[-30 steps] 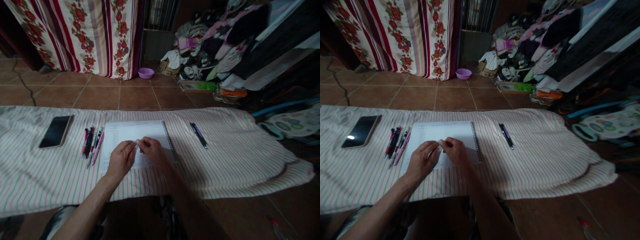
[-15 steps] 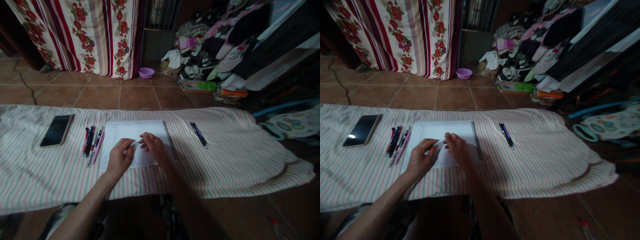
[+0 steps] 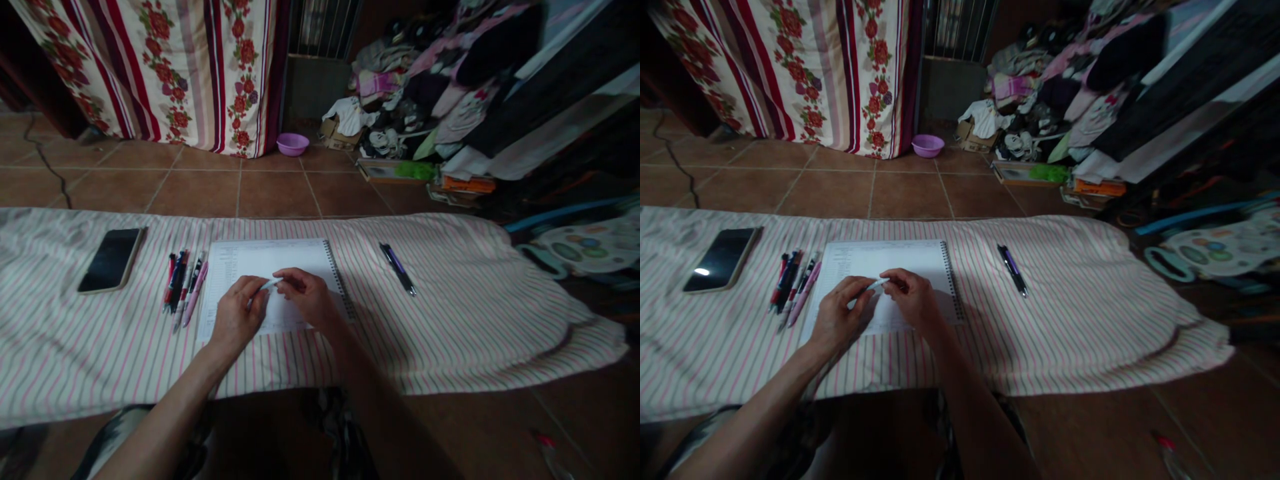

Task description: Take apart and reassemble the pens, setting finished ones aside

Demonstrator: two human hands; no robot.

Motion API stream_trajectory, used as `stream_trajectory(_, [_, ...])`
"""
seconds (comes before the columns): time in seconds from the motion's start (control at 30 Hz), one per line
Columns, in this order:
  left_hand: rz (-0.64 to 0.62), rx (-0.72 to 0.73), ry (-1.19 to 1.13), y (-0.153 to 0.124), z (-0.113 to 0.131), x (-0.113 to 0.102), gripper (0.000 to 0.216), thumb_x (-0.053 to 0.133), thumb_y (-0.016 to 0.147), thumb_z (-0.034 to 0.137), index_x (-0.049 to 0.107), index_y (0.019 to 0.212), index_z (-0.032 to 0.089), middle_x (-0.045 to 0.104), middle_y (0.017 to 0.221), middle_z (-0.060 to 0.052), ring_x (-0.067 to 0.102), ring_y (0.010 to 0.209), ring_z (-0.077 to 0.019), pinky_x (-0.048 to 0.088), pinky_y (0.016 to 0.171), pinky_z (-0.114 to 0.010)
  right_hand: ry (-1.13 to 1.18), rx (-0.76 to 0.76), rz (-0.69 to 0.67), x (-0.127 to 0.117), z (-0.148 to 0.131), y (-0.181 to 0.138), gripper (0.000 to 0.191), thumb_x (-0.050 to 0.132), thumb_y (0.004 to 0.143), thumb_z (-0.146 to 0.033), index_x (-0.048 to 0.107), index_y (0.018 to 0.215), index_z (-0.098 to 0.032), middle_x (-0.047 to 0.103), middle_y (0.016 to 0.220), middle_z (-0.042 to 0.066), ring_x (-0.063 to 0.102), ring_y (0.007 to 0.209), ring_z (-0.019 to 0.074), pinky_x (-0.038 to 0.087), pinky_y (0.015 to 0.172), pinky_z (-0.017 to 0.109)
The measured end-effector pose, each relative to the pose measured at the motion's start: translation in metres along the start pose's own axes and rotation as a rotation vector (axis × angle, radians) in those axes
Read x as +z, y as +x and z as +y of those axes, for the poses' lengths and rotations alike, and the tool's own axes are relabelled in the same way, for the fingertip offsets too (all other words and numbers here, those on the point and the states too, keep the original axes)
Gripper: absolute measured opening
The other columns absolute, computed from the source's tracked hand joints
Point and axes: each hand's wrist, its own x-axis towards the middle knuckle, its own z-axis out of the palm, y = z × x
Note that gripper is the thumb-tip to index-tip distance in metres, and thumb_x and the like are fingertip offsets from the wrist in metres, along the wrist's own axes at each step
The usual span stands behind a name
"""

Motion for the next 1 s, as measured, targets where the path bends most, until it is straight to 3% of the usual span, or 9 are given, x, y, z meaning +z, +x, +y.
stream_trajectory(0.37, [0.001,0.070,0.024,-0.003,0.001,-0.001,0.020,0.046,0.085,0.021,0.061,0.097,0.017,0.065,0.088,-0.006,0.061,0.081,-0.0160,0.051,0.071,-0.029,-0.164,-0.055,-0.002,-0.004,-0.006,-0.002,0.014,0.060,0.073,-0.027,0.069,0.083,-0.021,0.067,0.070,0.000,0.057,0.060,0.0119,0.045,0.058,0.023])
stream_trajectory(1.0, [0.024,0.174,0.066,-0.009,0.007,-0.002,0.016,0.046,0.086,0.016,0.058,0.096,0.014,0.062,0.088,-0.007,0.059,0.083,-0.0155,0.050,0.075,-0.028,-0.400,-0.213,-0.072,-0.010,-0.021,-0.008,0.011,0.059,0.079,-0.026,0.068,0.079,-0.020,0.067,0.072,0.002,0.059,0.064,0.0125,0.044,0.064,0.024])
